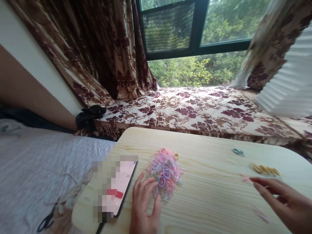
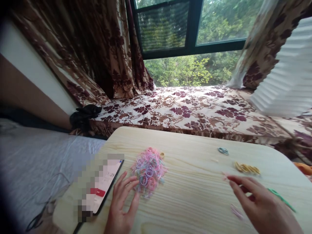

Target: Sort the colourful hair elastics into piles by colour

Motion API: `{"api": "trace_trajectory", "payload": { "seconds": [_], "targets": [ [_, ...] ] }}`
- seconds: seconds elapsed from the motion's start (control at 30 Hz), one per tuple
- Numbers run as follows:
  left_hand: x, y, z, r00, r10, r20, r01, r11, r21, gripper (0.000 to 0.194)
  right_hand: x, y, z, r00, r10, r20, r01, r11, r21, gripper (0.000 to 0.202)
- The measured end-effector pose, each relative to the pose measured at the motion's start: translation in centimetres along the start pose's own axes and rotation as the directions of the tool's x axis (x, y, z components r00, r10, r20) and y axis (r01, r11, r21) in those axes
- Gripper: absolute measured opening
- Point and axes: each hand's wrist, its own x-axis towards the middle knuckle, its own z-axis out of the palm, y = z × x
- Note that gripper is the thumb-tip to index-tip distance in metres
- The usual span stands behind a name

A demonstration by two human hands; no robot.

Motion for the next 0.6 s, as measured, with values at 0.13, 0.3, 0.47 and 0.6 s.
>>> {"api": "trace_trajectory", "payload": {
  "seconds": [0.13, 0.3, 0.47, 0.6],
  "targets": [
    [0.1, 0.1, -0.1, 0.999, -0.034, -0.011, 0.034, 0.999, -0.001, 0.032, 0.1, -8.5, 3.7, 0.964, -0.205, 0.167, 0.165, 0.961, 0.224, 0.032],
    [0.1, 0.2, -0.1, 0.999, -0.049, -0.005, 0.049, 0.999, 0.002, 0.033, -0.1, -13.9, 6.8, 0.909, -0.332, 0.25, 0.257, 0.922, 0.291, 0.034],
    [0.2, 0.7, 0.1, 0.995, -0.098, -0.015, 0.097, 0.995, -0.017, 0.031, -0.2, -16.2, 8.0, 0.859, -0.411, 0.306, 0.31, 0.892, 0.329, 0.032],
    [0.3, 0.9, 0.0, 0.992, -0.12, -0.024, 0.119, 0.992, -0.033, 0.031, -0.6, -17.8, 8.9, 0.825, -0.47, 0.315, 0.357, 0.864, 0.354, 0.029]
  ]
}}
